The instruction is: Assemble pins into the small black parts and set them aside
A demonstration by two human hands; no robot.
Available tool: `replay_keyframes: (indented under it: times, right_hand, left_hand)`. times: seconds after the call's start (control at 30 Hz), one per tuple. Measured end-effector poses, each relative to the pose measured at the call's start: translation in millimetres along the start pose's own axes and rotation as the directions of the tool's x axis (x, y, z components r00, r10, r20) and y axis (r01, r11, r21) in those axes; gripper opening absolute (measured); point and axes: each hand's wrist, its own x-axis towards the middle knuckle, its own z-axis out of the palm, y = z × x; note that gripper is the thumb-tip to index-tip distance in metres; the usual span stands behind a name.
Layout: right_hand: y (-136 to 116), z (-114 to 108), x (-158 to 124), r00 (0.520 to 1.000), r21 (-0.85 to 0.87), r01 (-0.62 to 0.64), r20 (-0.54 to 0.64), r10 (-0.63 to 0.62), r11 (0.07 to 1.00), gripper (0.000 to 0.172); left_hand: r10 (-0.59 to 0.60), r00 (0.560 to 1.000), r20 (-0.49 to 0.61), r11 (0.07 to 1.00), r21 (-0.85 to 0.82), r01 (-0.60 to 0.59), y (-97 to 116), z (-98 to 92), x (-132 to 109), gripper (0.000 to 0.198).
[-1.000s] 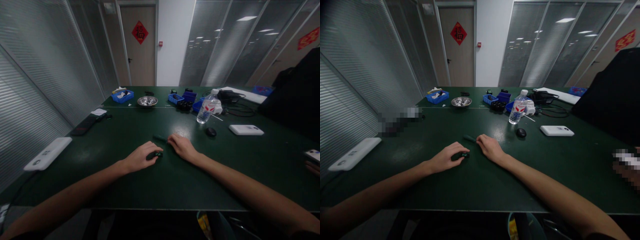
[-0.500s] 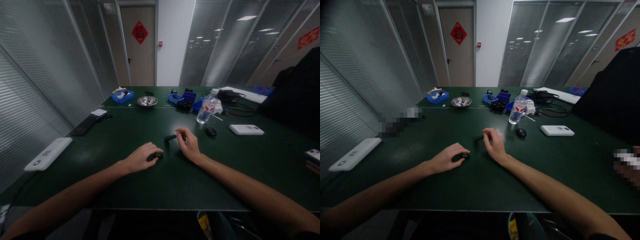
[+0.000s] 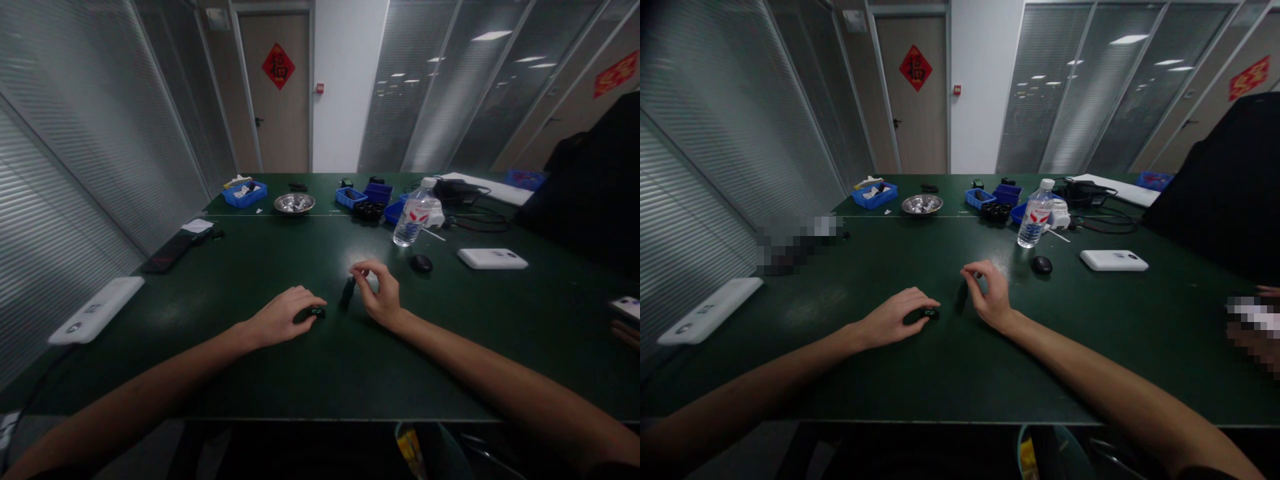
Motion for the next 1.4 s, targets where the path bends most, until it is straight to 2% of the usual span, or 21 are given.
replay_keyframes:
  times: [0.3,0.4,0.47,0.5,0.6,0.87,1.03,1.17,1.4]
  right_hand:
    - [-2.4,1.9,2.3,0.995,0.086,-0.035,0.094,0.027,0.996,0.017]
    - [-2.0,4.1,4.7,0.977,0.118,-0.087,0.206,0.061,0.989,0.031]
    - [0.1,6.0,6.0,0.931,0.129,-0.128,0.357,0.074,0.983,0.044]
    - [1.2,6.8,6.4,0.894,0.121,-0.134,0.444,0.067,0.984,0.048]
    - [2.7,8.1,7.0,0.799,0.079,-0.080,0.601,0.017,0.994,0.045]
    - [-4.7,6.2,6.8,0.784,0.084,0.032,0.616,-0.077,0.996,0.048]
    - [-7.9,6.1,7.3,0.767,-0.060,0.124,0.639,-0.057,0.990,0.052]
    - [-8.7,7.3,6.9,0.783,-0.161,0.124,0.622,0.003,0.979,0.057]
    - [-7.0,7.4,7.0,0.784,-0.145,0.123,0.621,-0.007,0.982,0.051]
  left_hand:
    - [-0.101,0.990,-0.102,0.993,0.058,0.108,-9.8,4.5,-1.5,0.037]
    - [-0.139,0.981,-0.134,0.987,0.063,0.149,-13.4,6.0,-2.1,0.035]
    - [-0.158,0.977,-0.144,0.984,0.059,0.168,-14.5,6.6,-2.2,0.035]
    - [-0.168,0.974,-0.149,0.982,0.057,0.178,-14.7,6.8,-2.3,0.035]
    - [-0.205,0.964,-0.172,0.975,0.053,0.217,-15.0,7.1,-2.5,0.033]
    - [-0.257,0.947,-0.192,0.959,0.072,0.275,-15.5,5.8,-3.1,0.033]
    - [-0.248,0.948,-0.201,0.959,0.090,0.270,-16.3,6.7,-2.7,0.034]
    - [-0.248,0.946,-0.209,0.956,0.107,0.274,-18.4,7.7,-3.1,0.028]
    - [-0.261,0.938,-0.229,0.945,0.136,0.297,-19.9,8.6,-2.8,0.022]
